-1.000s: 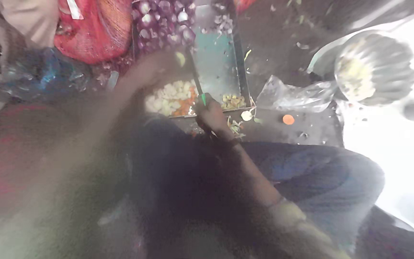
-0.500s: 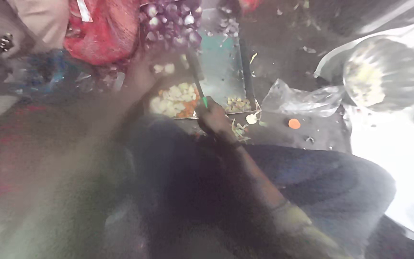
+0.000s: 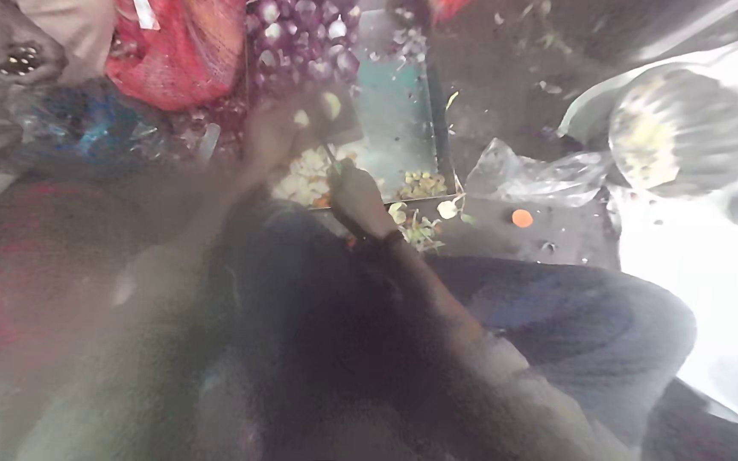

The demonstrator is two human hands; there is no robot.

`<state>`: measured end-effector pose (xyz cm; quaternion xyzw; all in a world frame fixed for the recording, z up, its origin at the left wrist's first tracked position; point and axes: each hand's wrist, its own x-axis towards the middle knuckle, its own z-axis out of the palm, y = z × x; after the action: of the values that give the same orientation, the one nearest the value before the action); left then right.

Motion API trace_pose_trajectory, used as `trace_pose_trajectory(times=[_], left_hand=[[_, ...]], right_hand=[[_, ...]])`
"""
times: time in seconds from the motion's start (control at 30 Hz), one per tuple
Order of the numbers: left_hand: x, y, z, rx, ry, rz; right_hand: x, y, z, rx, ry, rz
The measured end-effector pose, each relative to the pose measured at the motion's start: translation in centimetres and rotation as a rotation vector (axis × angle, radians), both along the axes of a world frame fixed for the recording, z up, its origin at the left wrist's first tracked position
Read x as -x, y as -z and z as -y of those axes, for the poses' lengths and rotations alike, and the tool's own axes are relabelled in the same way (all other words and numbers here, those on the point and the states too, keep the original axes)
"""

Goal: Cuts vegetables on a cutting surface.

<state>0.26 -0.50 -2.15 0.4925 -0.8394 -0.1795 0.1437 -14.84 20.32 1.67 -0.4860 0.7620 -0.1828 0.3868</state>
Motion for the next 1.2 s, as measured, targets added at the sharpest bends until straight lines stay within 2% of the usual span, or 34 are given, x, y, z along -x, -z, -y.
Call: trace_pose_trajectory(times=[0.07,0.17,0.4,0.5,0.67,0.77,0.83,0.93,0.97,1.1,1.2], left_hand=[[0.0,0.1,0.0,-0.005,0.0,0.005],[0.6,-0.5,-0.2,-0.035,-0.004,0.027],[0.1,0.2,0.6,-0.014,0.031,0.04],[0.7,-1.1,0.1,-0.065,-0.025,0.03],[0.5,-0.8,-0.4,-0.054,-0.039,0.042],[0.7,-1.1,-0.1,-0.067,-0.04,0.048],[0.4,-1.3,-0.2,-0.08,-0.045,0.024],[0.2,-1.4,-0.3,-0.11,-0.086,0.011],[0.2,-1.3,-0.3,-0.091,-0.082,0.002],[0.3,-0.8,-0.4,-0.063,-0.081,0.001],[0.6,-1.0,-0.4,-0.058,-0.096,0.036]], right_hand=[[-0.9,1.1,2.8,0.016,-0.004,-0.095],[-1.6,1.2,7.4,-0.137,-0.105,-0.214],[-2.6,2.7,11.6,-0.096,-0.218,-0.275],[-2.8,2.7,10.0,-0.124,-0.169,-0.335],[-2.3,1.9,6.1,-0.239,-0.199,-0.456],[-1.2,0.1,6.7,-0.228,-0.157,-0.439],[-0.9,-0.8,6.4,-0.105,-0.104,-0.395],[-0.9,-2.1,7.4,-0.111,-0.135,-0.35],[-1.2,-2.0,7.2,-0.071,-0.137,-0.335],[-2.2,-1.0,9.6,-0.185,-0.202,-0.291],[-2.8,0.3,10.3,-0.145,-0.186,-0.298]])
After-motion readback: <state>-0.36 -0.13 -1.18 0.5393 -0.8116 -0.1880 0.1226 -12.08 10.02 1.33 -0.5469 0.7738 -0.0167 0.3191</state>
